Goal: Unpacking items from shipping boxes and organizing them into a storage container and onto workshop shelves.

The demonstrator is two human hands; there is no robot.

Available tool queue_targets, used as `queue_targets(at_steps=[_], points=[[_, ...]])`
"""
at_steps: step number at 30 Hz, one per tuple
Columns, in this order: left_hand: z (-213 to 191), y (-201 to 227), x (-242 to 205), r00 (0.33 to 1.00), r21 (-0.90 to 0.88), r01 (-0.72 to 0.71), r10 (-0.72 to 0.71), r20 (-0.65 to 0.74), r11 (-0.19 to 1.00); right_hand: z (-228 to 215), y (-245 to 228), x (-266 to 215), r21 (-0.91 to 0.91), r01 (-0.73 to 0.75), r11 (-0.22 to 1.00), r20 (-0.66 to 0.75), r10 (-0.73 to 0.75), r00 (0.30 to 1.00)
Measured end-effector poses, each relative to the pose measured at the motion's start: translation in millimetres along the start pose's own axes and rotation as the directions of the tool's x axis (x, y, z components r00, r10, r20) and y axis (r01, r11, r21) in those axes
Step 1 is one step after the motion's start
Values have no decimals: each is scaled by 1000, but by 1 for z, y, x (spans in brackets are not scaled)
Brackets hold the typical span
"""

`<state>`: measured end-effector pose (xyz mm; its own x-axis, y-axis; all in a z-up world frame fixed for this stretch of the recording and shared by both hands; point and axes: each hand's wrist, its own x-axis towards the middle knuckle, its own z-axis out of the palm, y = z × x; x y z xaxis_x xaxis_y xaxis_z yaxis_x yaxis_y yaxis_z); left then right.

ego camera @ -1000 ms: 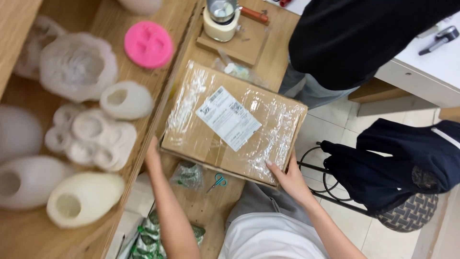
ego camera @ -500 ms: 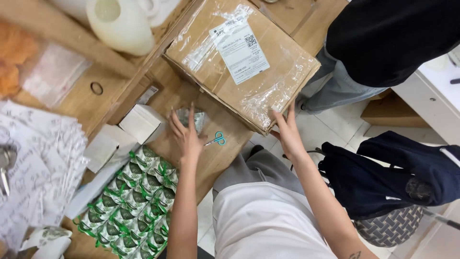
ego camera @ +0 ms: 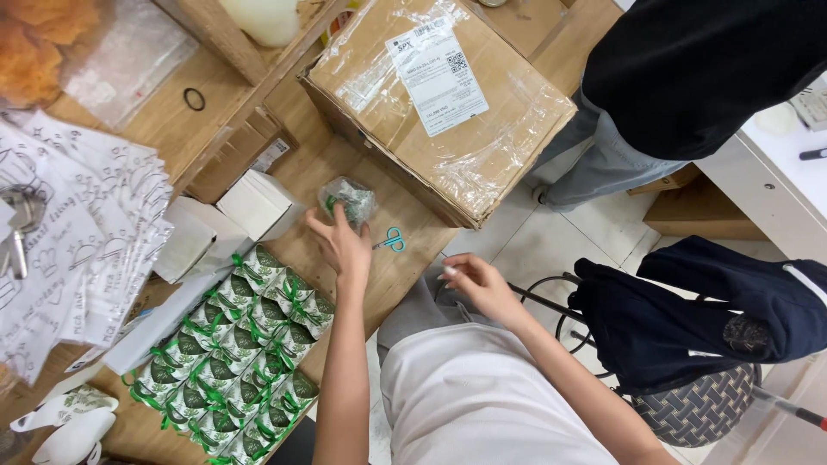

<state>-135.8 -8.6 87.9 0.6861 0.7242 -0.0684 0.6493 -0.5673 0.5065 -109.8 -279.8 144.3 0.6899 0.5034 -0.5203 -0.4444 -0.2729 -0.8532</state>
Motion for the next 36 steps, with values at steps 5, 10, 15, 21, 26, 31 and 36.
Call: queue_targets(at_steps=[5,10,15,21,26,31,36], points=[[3,-12,-2,994,-110,-78,85,63,991,51,-31,45,-325,90,941,87,-65,994],[0,-16,-10,991,-225,-110,124,50,968,107,-37,126,-620,217,754,3,-274,962],[-1,-32,-8,988,-274,-114,138,68,955,140,-37,161,-832,196,520,12,-336,942],[-24,-36,1,977,-230,-165,191,98,959,140,-20,184,-889,141,435,-20,-345,938],[-25,-36,9,969,-112,-235,241,47,966,132,-31,186,-928,205,312,43,-455,890],[-14,-30,11,981,-323,-187,195,-8,928,125,-44,185,-903,287,319,101,-490,866],[-58,10,14,972,-464,-223,162,-167,857,115,-119,130,-814,448,370,180,-573,800]])
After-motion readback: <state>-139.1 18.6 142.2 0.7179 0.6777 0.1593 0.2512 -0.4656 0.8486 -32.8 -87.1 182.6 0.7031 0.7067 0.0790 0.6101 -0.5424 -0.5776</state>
